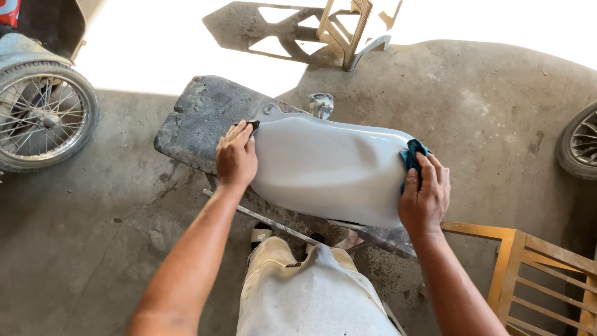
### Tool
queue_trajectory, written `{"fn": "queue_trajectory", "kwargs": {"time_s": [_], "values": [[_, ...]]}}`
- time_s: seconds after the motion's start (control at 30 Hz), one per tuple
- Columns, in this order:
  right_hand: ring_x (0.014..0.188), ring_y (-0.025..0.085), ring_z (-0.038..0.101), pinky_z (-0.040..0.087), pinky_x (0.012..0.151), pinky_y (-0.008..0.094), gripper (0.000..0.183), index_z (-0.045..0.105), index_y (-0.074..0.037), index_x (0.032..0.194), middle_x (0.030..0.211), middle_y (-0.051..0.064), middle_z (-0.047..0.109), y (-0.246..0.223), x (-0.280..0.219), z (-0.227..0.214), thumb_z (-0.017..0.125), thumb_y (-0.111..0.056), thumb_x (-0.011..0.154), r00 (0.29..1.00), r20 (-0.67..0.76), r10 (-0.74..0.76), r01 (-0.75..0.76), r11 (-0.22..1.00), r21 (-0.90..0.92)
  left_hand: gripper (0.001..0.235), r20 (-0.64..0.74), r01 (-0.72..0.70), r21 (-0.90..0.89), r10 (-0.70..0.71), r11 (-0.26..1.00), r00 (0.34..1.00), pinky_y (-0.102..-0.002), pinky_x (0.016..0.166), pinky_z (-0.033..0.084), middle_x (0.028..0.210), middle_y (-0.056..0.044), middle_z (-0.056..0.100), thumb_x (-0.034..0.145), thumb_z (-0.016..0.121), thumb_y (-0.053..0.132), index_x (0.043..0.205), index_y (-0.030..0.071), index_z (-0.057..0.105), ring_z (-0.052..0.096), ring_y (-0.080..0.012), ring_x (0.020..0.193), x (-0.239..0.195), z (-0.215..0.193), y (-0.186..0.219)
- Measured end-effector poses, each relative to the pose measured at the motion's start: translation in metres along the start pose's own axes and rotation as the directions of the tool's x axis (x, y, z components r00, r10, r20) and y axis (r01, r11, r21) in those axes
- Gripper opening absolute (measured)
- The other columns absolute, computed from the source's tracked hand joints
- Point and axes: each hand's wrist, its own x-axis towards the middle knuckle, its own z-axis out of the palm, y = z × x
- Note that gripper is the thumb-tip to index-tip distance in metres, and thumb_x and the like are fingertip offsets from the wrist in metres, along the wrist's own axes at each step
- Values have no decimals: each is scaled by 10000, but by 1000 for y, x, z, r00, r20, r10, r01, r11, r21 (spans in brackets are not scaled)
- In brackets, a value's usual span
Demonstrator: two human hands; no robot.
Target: Sanding the surface of a motorcycle fuel tank using sandpaper and water to prepare it for painting or detailing.
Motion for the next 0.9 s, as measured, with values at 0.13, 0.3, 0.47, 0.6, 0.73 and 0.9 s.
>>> {"fn": "queue_trajectory", "kwargs": {"time_s": [0.13, 0.3, 0.47, 0.6, 0.73, 0.9], "values": [[1358, 356, 499, 272, 1224, 557, 356, 637, -64, 1357, 1418, 163, 588, -38, 19, 21, 554, -248, 1065, 996, 35, -81, 87, 978, -192, 295, -54, -11, -15, 11, 1000, 998, -508, 1177, 369, 1442, -89, 635, 1040, 570, 205, 1281, 96, 703, 551, -307, 1364, -7, 2, -5], [1403, 396, 389, 165, 1211, 566, 481, 503, -38, 1453, 1469, 233, 480, -109, 31, 87, 463, -262, 1028, 913, 405, -44, 193, 922, -336, 254, 79, -235, 85, 229, 968, 970, -440, 1082, 384, 1263, -38, 725, 995, 614, 184, 1203, 110, 740, 666, -235, 1174, 12, -16, 28], [1485, 368, 347, 152, 1247, 530, 504, 476, -35, 1478, 1539, 216, 451, -151, -4, 115, 443, -234, 1016, 890, 417, -185, 313, 912, -264, 270, 74, -464, -77, 469, 882, 880, -395, 1054, 388, 1289, -54, 718, 1008, 614, 182, 1247, 128, 726, 656, -229, 1182, 35, 12, 23], [1472, 348, 372, 157, 1241, 536, 471, 526, -44, 1466, 1526, 195, 485, -108, 8, 81, 482, -201, 1024, 938, 327, -111, 229, 909, -349, 332, 170, -580, -104, 589, 808, 790, -413, 1008, 405, 1282, -59, 728, 965, 583, 130, 1267, 118, 721, 650, -209, 1133, 42, -29, -3], [1469, 369, 389, 177, 1251, 521, 447, 584, -39, 1430, 1512, 201, 510, -118, 7, 73, 535, -226, 1026, 985, 166, -51, 104, 939, -329, 293, 180, -591, -75, 594, 803, 784, -421, 1024, 404, 1242, -53, 725, 975, 580, 145, 1232, 96, 711, 643, -201, 1135, 44, -25, 15], [1477, 338, 431, 205, 1274, 497, 428, 636, -68, 1395, 1505, 142, 550, -125, 4, 74, 567, -217, 1000, 997, 77, -19, 40, 959, -279, 373, 83, -617, -125, 628, 777, 774, -418, 958, 412, 1110, -82, 667, 885, 633, 298, 1155, 48, 696, 606, -246, 1060, 50, -21, 54]]}}
